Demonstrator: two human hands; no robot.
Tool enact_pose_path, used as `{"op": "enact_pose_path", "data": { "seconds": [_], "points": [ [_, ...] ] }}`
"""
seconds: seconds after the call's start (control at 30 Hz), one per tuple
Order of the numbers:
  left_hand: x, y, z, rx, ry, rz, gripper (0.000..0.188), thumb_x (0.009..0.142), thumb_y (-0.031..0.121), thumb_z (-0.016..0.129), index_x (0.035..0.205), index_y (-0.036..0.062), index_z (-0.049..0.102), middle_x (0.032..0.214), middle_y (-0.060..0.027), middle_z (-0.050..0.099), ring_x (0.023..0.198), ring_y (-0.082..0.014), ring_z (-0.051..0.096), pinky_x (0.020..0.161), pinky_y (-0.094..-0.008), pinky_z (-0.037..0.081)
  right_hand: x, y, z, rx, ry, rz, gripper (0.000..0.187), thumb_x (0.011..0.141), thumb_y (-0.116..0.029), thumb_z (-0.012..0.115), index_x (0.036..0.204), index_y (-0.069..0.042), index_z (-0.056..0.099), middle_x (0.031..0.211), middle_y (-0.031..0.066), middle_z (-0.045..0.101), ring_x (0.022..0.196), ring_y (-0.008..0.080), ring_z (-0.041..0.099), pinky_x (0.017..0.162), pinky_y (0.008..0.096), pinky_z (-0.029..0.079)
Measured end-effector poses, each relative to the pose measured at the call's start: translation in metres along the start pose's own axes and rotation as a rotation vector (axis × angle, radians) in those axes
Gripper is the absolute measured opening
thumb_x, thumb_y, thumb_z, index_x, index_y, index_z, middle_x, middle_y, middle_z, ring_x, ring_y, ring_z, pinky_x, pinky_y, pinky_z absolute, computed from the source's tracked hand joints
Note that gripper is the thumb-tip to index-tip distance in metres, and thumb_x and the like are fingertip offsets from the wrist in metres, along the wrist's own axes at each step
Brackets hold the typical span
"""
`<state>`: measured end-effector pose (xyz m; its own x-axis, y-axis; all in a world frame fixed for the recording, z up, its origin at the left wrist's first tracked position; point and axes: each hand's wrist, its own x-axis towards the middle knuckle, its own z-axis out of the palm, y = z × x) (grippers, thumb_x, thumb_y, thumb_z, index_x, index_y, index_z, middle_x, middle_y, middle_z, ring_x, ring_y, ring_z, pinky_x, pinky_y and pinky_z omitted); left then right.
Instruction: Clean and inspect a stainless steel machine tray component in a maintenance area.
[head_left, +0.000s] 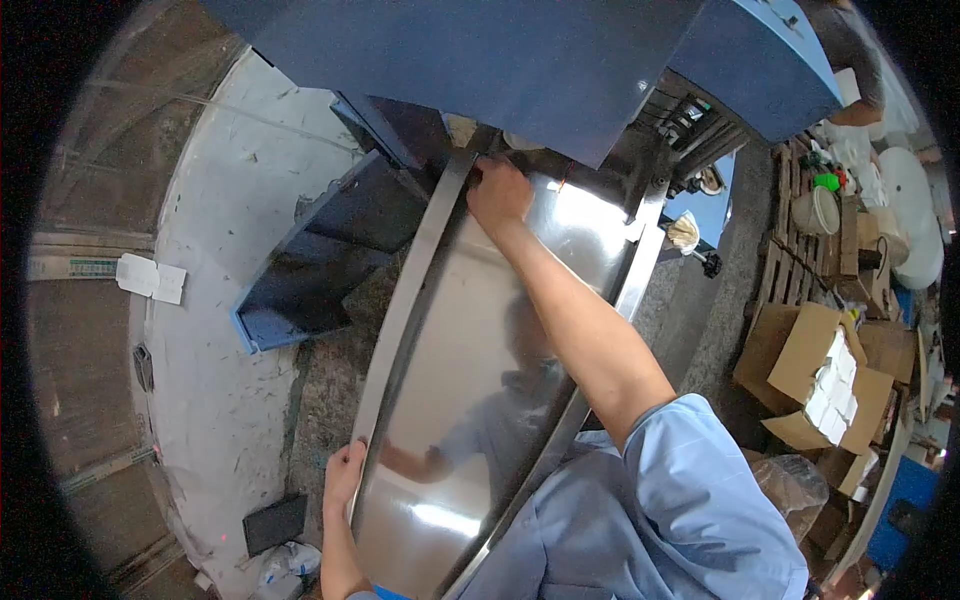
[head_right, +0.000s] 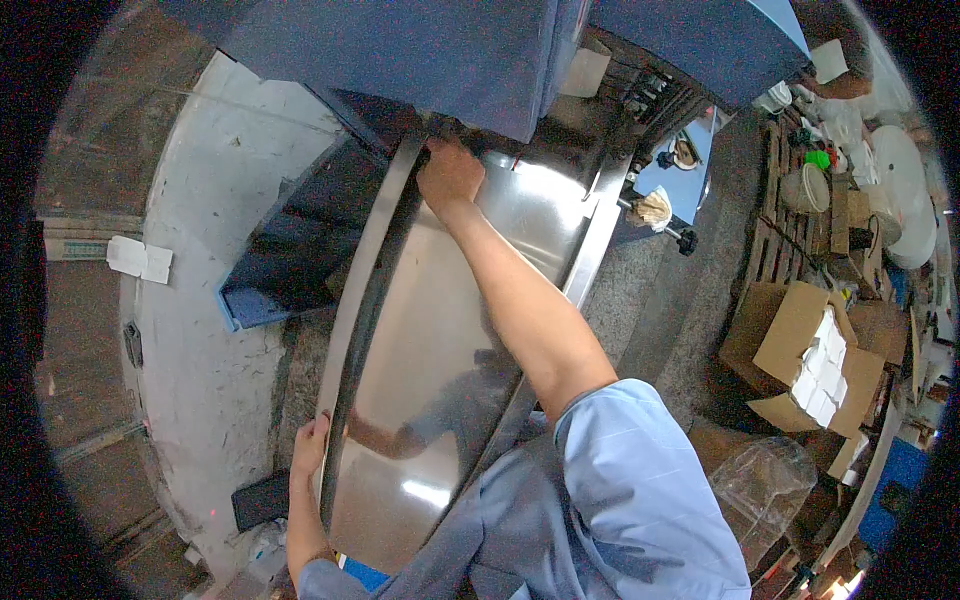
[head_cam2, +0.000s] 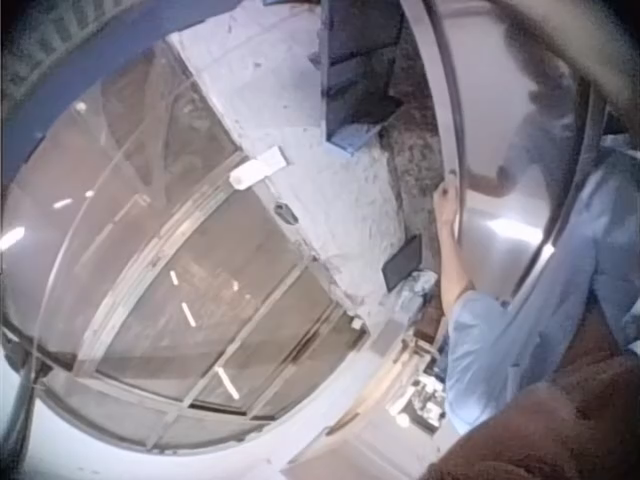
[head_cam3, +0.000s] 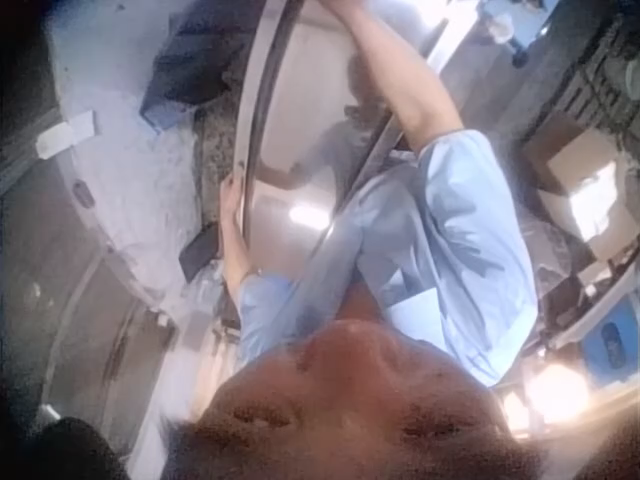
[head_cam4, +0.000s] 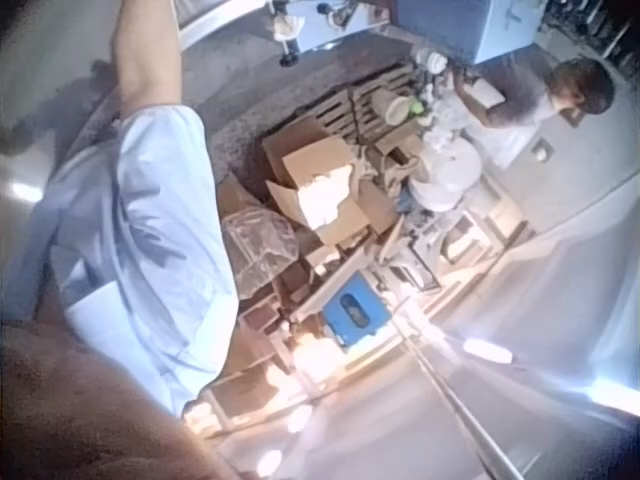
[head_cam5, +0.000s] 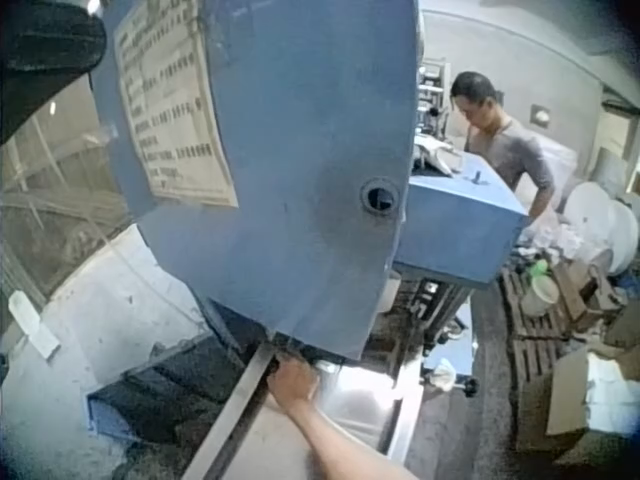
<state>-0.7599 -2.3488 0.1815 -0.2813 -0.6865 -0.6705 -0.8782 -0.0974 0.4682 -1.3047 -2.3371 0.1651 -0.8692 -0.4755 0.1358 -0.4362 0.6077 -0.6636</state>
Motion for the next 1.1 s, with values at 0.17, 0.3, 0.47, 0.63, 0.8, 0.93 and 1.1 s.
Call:
{"op": "enact_pose_path", "data": {
  "seconds": [0.17, 0.3, 0.47, 0.63, 0.8, 0.93, 1.1],
  "points": [
    [-0.002, -0.001, -0.001, -0.03, -0.008, -0.02, 0.056, 0.096, 0.049, 0.058, 0.094, -0.0063, 0.068, 0.08, -0.0089, 0.066, 0.082, -0.0131, 0.057, 0.076, -0.0328, 0.047, 0.001, 0.001, 0.0, -0.01, -0.053, -0.013, 0.021, 0.083, -0.019, 0.063, 0.099, -0.013, 0.074, 0.109, 0.0139, 0.069, 0.098, 0.0379, 0.067, 0.083, 0.0488, 0.055],
    [-0.004, 0.008, -0.001, -0.007, -0.014, -0.025, 0.054, 0.097, 0.047, 0.058, 0.092, -0.0058, 0.068, 0.08, -0.0055, 0.066, 0.08, -0.0122, 0.056, 0.074, -0.0319, 0.047, 0.003, 0.004, 0.001, 0.023, -0.021, -0.015, 0.02, 0.082, -0.018, 0.063, 0.098, -0.014, 0.074, 0.106, 0.0147, 0.07, 0.096, 0.0381, 0.068, 0.081, 0.049, 0.055],
    [-0.012, 0.018, 0.002, -0.05, 0.008, -0.018, 0.054, 0.097, 0.048, 0.058, 0.094, -0.0046, 0.07, 0.08, -0.0032, 0.066, 0.081, -0.0108, 0.056, 0.075, -0.0305, 0.047, 0.003, -0.003, -0.004, -0.011, -0.008, -0.001, 0.022, 0.079, -0.016, 0.063, 0.098, -0.015, 0.074, 0.104, 0.0164, 0.07, 0.097, 0.0379, 0.068, 0.081, 0.049, 0.055],
    [-0.005, 0.007, -0.002, -0.029, -0.033, -0.103, 0.057, 0.097, 0.051, 0.059, 0.101, -0.004, 0.072, 0.084, -0.0044, 0.068, 0.084, -0.0114, 0.058, 0.078, -0.0299, 0.048, 0.004, -0.002, -0.005, 0.065, 0.035, -0.007, 0.027, 0.077, -0.016, 0.063, 0.102, -0.016, 0.074, 0.103, 0.0173, 0.071, 0.098, 0.0381, 0.068, 0.082, 0.0482, 0.056],
    [-0.006, 0.006, -0.002, -0.034, -0.038, -0.112, 0.06, 0.096, 0.053, 0.06, 0.111, -0.0041, 0.071, 0.095, -0.009, 0.072, 0.093, -0.0141, 0.063, 0.084, -0.0306, 0.049, 0.003, -0.008, -0.011, 0.034, -0.1, 0.1, 0.031, 0.078, -0.018, 0.063, 0.107, -0.017, 0.074, 0.102, 0.0178, 0.072, 0.099, 0.0381, 0.068, 0.085, 0.0482, 0.056],
    [0.001, -0.008, -0.002, -0.073, -0.05, -0.083, 0.06, 0.096, 0.053, 0.06, 0.11, -0.0043, 0.071, 0.094, -0.009, 0.072, 0.093, -0.0139, 0.062, 0.084, -0.0306, 0.049, 0.008, 0.001, -0.007, 0.045, -0.101, 0.066, 0.029, 0.08, -0.019, 0.062, 0.105, -0.017, 0.075, 0.1, 0.0172, 0.072, 0.099, 0.0388, 0.068, 0.087, 0.0484, 0.055],
    [-0.001, -0.006, -0.002, -0.072, -0.055, -0.071, 0.061, 0.096, 0.054, 0.06, 0.109, -0.0044, 0.071, 0.093, -0.0087, 0.072, 0.092, -0.0141, 0.062, 0.084, -0.0308, 0.049, 0.007, -0.005, -0.01, 0.036, -0.109, 0.069, 0.026, 0.081, -0.02, 0.061, 0.102, -0.016, 0.076, 0.099, 0.0171, 0.072, 0.099, 0.039, 0.068, 0.085, 0.0484, 0.056]
  ]
}}
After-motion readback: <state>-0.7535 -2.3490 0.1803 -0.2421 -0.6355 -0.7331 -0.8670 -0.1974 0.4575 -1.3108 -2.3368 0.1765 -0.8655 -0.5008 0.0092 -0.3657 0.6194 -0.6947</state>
